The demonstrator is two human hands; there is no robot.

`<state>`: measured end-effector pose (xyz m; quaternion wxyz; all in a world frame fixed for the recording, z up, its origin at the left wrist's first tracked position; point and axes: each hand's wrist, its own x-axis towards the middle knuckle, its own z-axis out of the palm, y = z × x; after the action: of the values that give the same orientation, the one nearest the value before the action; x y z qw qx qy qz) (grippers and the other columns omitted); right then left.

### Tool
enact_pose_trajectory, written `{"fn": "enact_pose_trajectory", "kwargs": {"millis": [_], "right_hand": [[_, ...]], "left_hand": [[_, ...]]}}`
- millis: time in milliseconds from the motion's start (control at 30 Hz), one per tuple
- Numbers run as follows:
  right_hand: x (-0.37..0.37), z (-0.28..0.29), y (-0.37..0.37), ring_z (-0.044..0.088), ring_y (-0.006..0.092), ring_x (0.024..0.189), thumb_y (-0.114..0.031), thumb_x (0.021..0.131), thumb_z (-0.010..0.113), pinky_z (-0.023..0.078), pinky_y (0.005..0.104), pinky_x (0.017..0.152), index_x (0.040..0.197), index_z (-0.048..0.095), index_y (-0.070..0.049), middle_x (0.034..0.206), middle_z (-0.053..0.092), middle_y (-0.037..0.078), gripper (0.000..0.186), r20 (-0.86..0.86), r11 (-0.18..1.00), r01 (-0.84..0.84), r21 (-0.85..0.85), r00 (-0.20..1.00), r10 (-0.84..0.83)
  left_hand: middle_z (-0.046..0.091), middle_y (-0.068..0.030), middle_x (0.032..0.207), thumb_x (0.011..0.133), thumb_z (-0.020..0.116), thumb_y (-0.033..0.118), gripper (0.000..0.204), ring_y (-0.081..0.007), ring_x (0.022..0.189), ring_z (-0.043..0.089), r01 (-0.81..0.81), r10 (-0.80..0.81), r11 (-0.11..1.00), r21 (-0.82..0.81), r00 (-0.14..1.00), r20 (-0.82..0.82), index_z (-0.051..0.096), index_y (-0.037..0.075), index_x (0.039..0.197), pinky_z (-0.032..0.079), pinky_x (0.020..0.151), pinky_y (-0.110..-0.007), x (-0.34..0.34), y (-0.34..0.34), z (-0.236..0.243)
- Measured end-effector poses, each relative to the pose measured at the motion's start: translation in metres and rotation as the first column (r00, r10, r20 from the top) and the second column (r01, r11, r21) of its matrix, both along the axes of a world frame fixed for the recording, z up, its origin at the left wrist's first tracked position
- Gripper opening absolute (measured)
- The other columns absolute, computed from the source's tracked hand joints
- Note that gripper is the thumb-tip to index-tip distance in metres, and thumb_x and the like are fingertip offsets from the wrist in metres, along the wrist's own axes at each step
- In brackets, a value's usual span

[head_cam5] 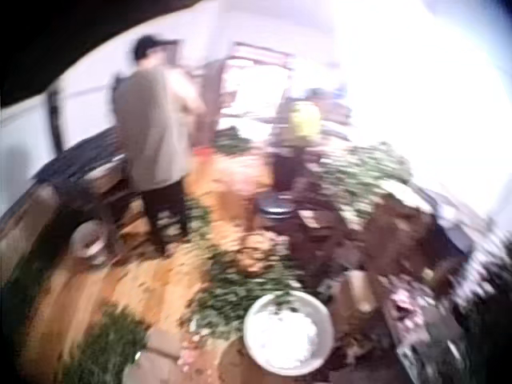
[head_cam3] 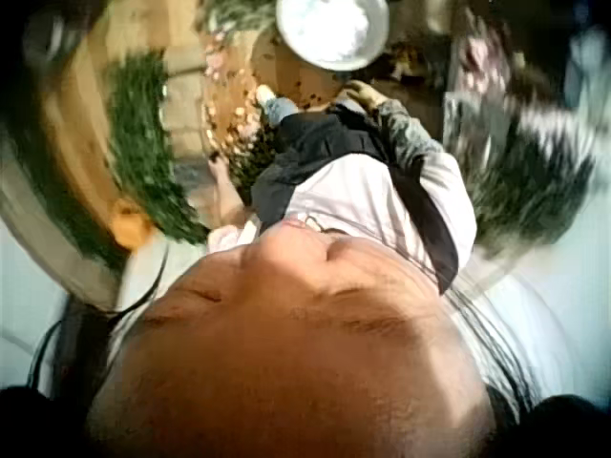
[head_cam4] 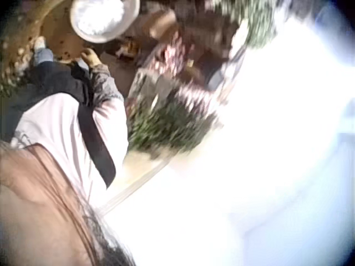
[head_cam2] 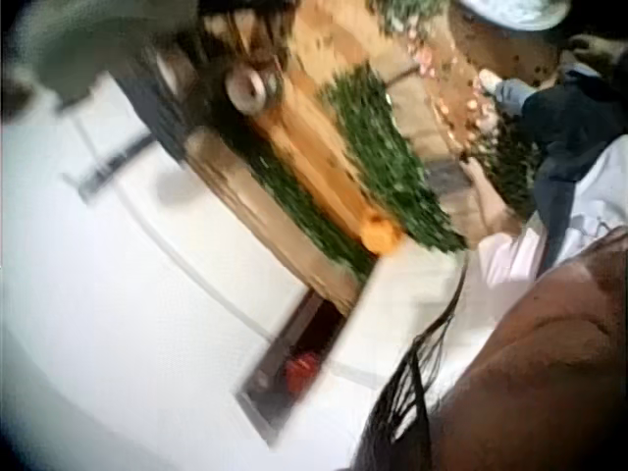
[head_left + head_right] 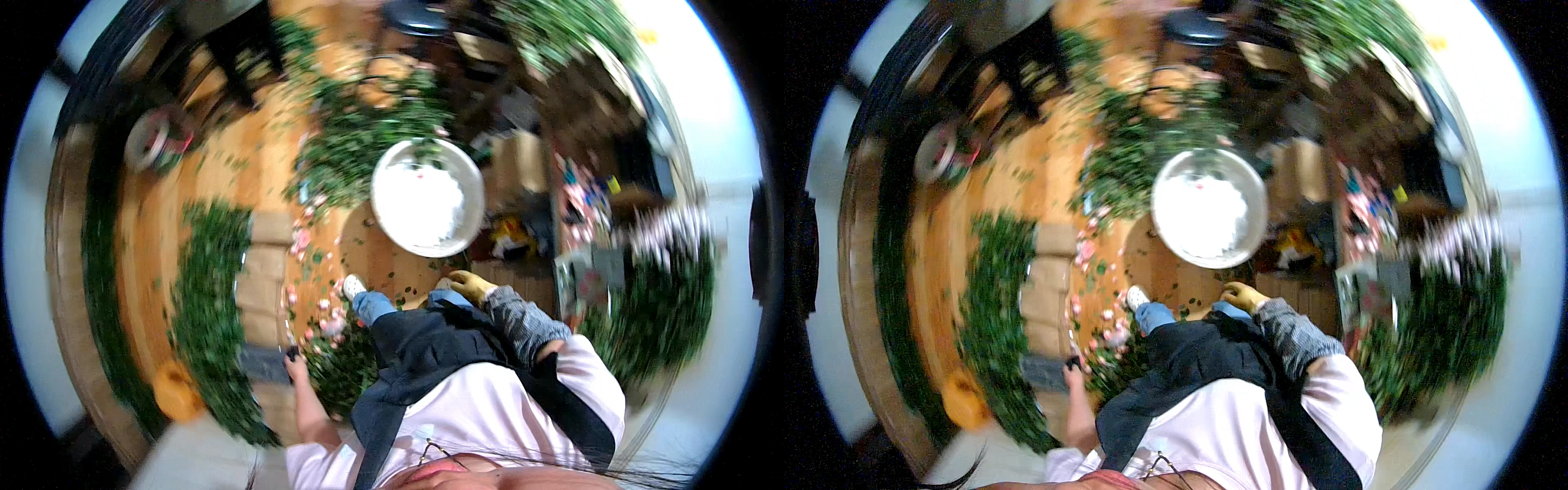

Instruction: The person arranges artificial pink flowers and green leaves into a black plastic tray and a cardboard box. They use a stapler to secure the floral arrangement inside the cardboard box.

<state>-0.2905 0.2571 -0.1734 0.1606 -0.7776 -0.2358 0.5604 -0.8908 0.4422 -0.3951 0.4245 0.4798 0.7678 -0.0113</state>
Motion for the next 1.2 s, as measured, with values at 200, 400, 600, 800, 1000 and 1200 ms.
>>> {"fn": "enact_pose_trajectory", "kwargs": {"millis": [200,400,600,800,1000,1200], "right_hand": [[-0.011,0.062,-0.093,0.056,0.0304,0.129,-0.034,0.097,0.061,0.043,0.0387,0.108,0.143,0.049,-0.003,0.138,0.059,0.019,0.057,0.131,0.980,0.172,0.102,0.974,-0.185],[-0.021,0.120,-0.229,0.060,0.0275,0.121,-0.030,0.097,0.062,0.047,0.0370,0.103,0.140,0.052,-0.005,0.132,0.062,0.017,0.051,0.212,0.692,0.571,0.442,0.683,-0.699],[-0.056,0.120,-0.395,0.065,0.0200,0.098,-0.027,0.099,0.062,0.053,0.0339,0.086,0.129,0.062,-0.005,0.111,0.069,0.011,0.037,0.101,-0.173,0.710,0.683,-0.327,-0.940],[-0.036,0.128,-0.534,0.041,0.0347,0.140,-0.048,0.099,0.060,0.043,0.0419,0.114,0.158,0.016,-0.005,0.158,0.031,0.019,0.085,-0.796,-0.981,0.096,0.166,-0.574,-0.191],[0.102,0.118,-0.631,0.028,0.0327,0.147,-0.029,0.108,0.038,0.026,0.0474,0.122,0.153,0.028,-0.006,0.162,0.025,0.015,0.052,-0.902,-0.964,-0.155,-0.215,-0.347,0.257],[0.172,0.179,-0.641,0.051,0.0343,0.129,-0.025,0.107,0.044,0.051,0.0454,0.100,0.149,0.032,0.004,0.153,0.042,0.017,0.052,-0.811,-0.971,-0.053,0.231,-0.561,-0.163]], "left_hand": [[0.068,-0.0148,0.104,0.096,0.051,0.022,0.027,-0.0268,0.088,0.064,0.134,-0.052,0.988,-0.072,0.745,0.665,0.066,0.000,0.102,0.050,0.080,-0.038,0.178,0.074,0.016],[0.067,-0.0158,0.108,0.094,0.054,0.023,0.036,-0.0246,0.094,0.058,0.589,-0.647,0.760,0.276,0.642,0.413,0.066,-0.005,0.114,0.046,0.085,-0.036,0.442,0.050,0.031],[0.068,-0.0073,0.108,0.098,0.058,0.018,0.031,-0.0158,0.094,0.060,0.772,-0.721,0.562,0.297,0.280,0.634,0.065,-0.001,0.121,0.048,0.081,-0.029,0.666,-0.088,0.150],[0.070,-0.0132,0.113,0.101,0.058,0.017,0.030,-0.0198,0.105,0.064,0.865,-0.904,0.166,0.473,-0.058,0.423,0.064,-0.003,0.122,0.048,0.095,-0.032,0.739,-0.214,0.232],[0.070,-0.0117,0.110,0.100,0.058,0.017,0.028,-0.0194,0.102,0.063,0.934,-0.905,0.195,0.300,0.054,0.422,0.067,-0.002,0.118,0.049,0.091,-0.031,0.748,-0.197,0.227],[0.071,-0.0079,0.107,0.099,0.057,0.018,0.027,-0.0107,0.090,0.062,0.880,-0.848,0.400,0.255,0.250,0.467,0.066,0.003,0.120,0.047,0.076,-0.024,0.762,-0.147,0.235]]}}
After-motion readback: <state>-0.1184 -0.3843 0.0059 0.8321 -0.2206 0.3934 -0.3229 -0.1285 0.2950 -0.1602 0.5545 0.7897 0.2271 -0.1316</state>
